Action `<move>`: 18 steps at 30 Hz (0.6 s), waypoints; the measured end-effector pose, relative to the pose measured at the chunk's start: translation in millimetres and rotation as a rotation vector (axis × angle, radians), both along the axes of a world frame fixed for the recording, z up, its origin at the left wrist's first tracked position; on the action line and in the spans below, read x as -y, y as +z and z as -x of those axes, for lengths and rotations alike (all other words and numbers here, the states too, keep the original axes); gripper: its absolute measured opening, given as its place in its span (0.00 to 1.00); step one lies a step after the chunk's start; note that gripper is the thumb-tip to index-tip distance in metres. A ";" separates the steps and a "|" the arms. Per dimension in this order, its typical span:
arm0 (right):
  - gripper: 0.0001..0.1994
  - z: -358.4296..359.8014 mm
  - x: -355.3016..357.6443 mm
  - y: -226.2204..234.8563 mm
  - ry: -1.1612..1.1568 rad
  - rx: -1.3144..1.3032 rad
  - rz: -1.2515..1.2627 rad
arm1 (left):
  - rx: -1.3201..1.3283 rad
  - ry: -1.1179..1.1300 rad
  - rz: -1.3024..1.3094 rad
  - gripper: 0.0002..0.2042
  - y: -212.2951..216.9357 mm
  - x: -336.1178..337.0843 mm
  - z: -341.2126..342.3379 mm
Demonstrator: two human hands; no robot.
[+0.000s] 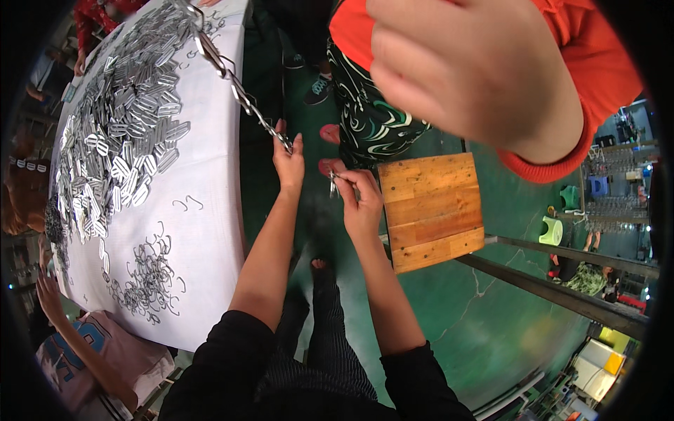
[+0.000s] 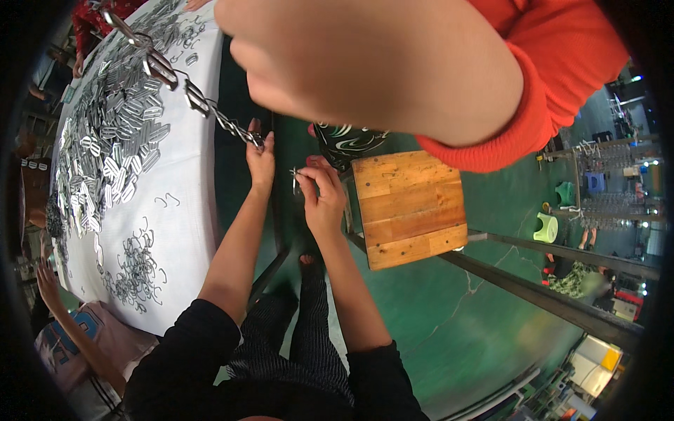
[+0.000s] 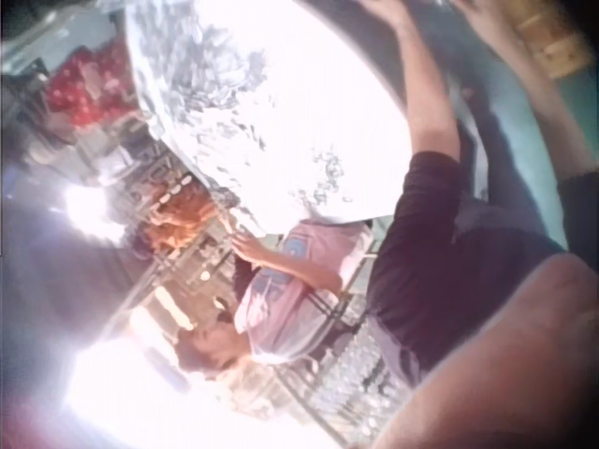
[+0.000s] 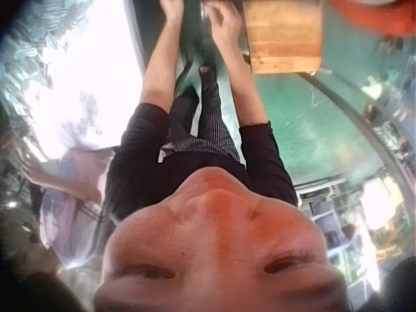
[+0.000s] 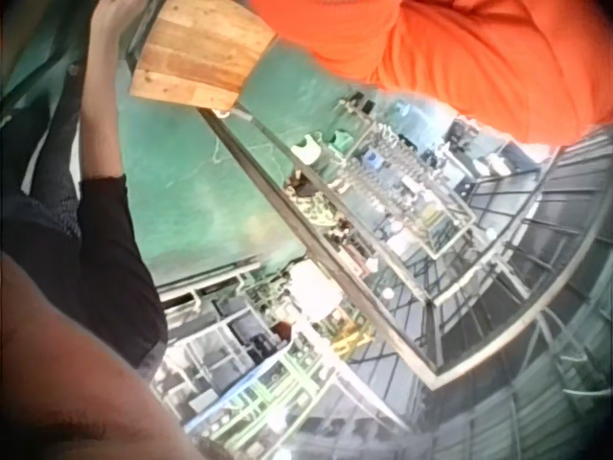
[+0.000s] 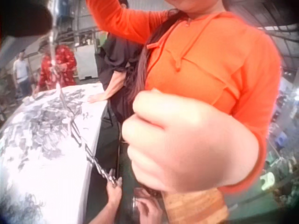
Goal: The person sorts small metal clips on a table and hooks them onto a vertical metal wire rack.
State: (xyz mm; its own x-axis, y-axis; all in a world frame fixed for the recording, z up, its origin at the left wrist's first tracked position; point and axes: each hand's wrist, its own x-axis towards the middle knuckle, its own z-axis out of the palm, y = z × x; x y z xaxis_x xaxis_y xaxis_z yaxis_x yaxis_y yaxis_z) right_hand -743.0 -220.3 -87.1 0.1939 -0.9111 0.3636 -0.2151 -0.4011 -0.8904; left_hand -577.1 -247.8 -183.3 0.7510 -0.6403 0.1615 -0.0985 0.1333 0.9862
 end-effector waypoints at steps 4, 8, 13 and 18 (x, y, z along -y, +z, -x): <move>0.04 -17.5 11.2 -18.7 0.021 0.071 -0.015 | -0.135 -0.118 0.072 0.21 6.7 -8.1 3.1; 0.04 -35.2 21.8 -37.6 0.030 0.069 -0.040 | -0.159 -0.175 0.026 0.20 17.2 -20.5 7.0; 0.03 -63.7 24.0 -45.6 0.030 0.119 -0.131 | -0.108 -0.179 0.046 0.18 25.4 -31.3 3.4; 0.03 -79.2 29.2 -51.0 0.063 0.090 -0.077 | -0.109 -0.151 0.050 0.16 31.2 -33.4 2.5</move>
